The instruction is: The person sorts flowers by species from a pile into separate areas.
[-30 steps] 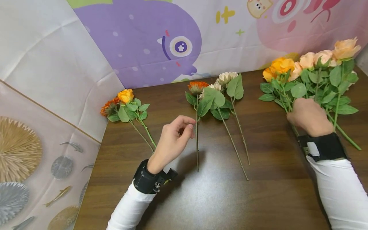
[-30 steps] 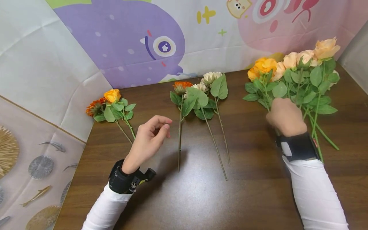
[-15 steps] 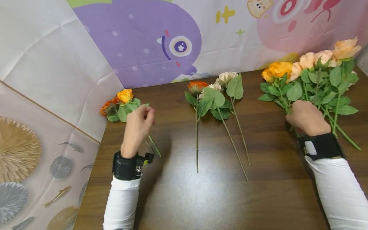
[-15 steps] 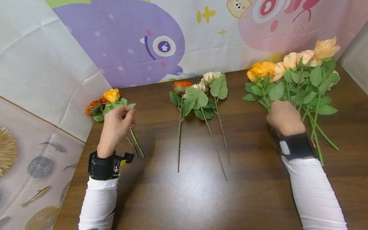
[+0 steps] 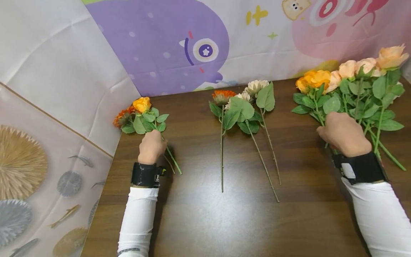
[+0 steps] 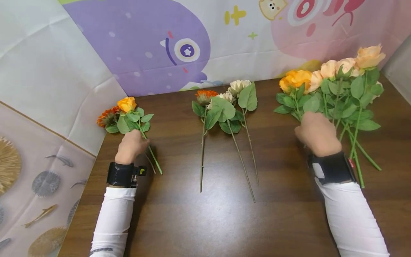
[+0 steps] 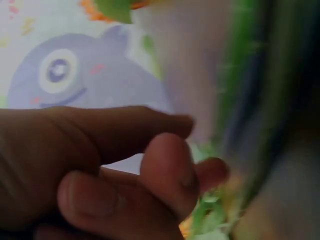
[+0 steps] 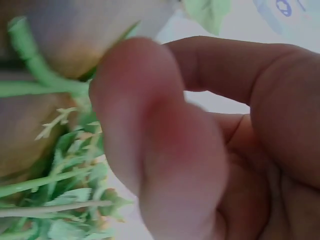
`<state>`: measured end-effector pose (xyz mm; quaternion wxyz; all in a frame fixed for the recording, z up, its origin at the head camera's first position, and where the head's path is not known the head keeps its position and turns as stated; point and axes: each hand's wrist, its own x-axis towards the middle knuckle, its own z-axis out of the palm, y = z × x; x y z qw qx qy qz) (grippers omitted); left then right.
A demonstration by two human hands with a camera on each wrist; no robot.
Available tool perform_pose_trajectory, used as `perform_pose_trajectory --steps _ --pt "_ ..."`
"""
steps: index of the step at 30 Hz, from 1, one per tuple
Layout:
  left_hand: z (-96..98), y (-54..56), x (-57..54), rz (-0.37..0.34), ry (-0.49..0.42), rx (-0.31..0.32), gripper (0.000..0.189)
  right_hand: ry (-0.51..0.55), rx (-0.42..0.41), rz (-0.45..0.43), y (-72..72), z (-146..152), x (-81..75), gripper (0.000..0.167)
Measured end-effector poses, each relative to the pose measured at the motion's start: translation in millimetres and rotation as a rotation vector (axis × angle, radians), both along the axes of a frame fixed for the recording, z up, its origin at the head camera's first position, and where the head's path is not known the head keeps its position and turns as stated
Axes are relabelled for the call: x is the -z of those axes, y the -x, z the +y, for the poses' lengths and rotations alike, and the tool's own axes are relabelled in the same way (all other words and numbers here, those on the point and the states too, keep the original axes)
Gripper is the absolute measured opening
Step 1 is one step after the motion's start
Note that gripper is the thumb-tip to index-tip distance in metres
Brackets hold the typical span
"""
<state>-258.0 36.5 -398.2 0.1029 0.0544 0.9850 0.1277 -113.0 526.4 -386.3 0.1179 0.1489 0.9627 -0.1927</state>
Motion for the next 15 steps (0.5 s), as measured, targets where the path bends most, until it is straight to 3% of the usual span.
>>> perform_pose_trajectory --steps 3,5,11,15 --pt "1.2 4.0 8.1 -0.078 0.024 -0.013 0.028 -0.025 -0.022 0.051 0.8 -6 -8.3 0.037" --pt "-0.7 6.3 11.0 -0.091 0.008 -0.006 0.029 -0.038 -0.039 0.097 1.1 -12 -14.7 0.04" --pt "0.8 8.0 7.6 0.043 -0.136 0.052 0.031 -0.049 -0.104 0.275 -5.9 -35 -27.7 0.044" --pt "9.2 1.0 -2.1 0.146 -0.241 0.08 0.036 -0.025 -0.169 0.367 -9.9 -57 -31.4 0.034"
